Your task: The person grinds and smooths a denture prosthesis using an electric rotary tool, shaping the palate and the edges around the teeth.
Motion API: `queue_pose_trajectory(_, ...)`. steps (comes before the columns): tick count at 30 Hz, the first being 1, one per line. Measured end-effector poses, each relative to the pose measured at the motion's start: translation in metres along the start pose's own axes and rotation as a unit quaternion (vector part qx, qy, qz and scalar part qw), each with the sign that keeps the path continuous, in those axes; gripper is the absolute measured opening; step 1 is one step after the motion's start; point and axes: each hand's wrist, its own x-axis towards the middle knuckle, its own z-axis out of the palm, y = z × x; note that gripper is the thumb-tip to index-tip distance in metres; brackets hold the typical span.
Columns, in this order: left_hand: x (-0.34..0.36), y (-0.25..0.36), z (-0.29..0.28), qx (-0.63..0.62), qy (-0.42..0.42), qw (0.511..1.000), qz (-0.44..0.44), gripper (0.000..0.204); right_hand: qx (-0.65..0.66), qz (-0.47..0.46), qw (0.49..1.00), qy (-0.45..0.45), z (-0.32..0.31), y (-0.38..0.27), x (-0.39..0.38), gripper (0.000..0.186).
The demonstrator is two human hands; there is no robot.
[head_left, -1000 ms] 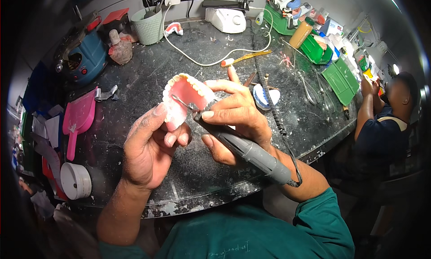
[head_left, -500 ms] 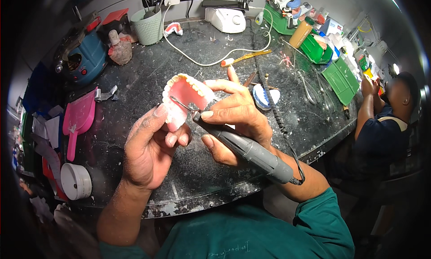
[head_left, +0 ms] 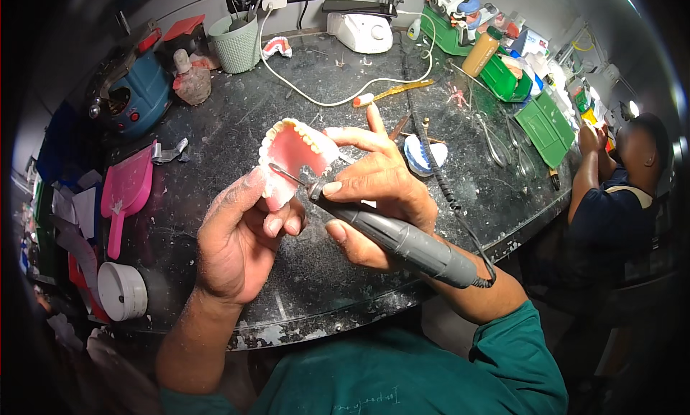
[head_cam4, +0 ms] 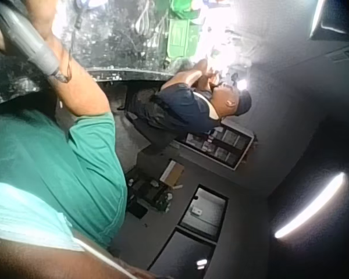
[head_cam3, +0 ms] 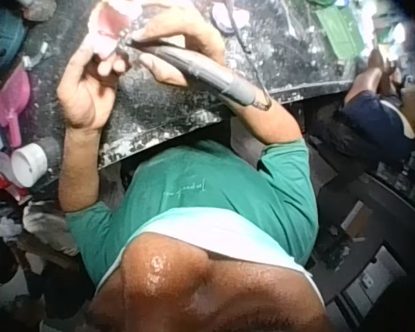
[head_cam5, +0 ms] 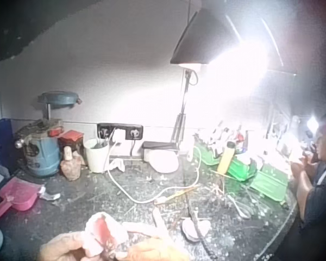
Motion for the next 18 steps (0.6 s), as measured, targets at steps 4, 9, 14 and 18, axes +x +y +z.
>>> queue_pose_trajectory(4, 0.0004, -0.0008, -0.0027, 0.000, -0.014, 1.000, -0.001, 0.029, 0.008, 0.002, 1.000, 0.004, -0.0028, 0.0027, -0.0012, 0.037)
queue_pose_trajectory(9, 0.0005, 0.0015, 0.0007, 0.003, -0.003, 1.000, -0.010, 0.030, 0.032, 0.015, 0.999, -0.022, -0.0055, 0.0045, -0.0032, 0.037)
queue_pose_trajectory(14, 0.0003, 0.0014, 0.0011, 0.004, -0.003, 1.000, -0.010, 0.031, 0.048, 0.014, 0.998, -0.024, -0.0036, 0.0049, -0.0033, 0.036)
queue_pose_trajectory(18, 0.0002, 0.0021, 0.0010, -0.005, 0.007, 1.000, -0.013, 0.031, 0.049, 0.009, 0.998, -0.032, -0.0062, 0.0035, -0.0013, 0.035)
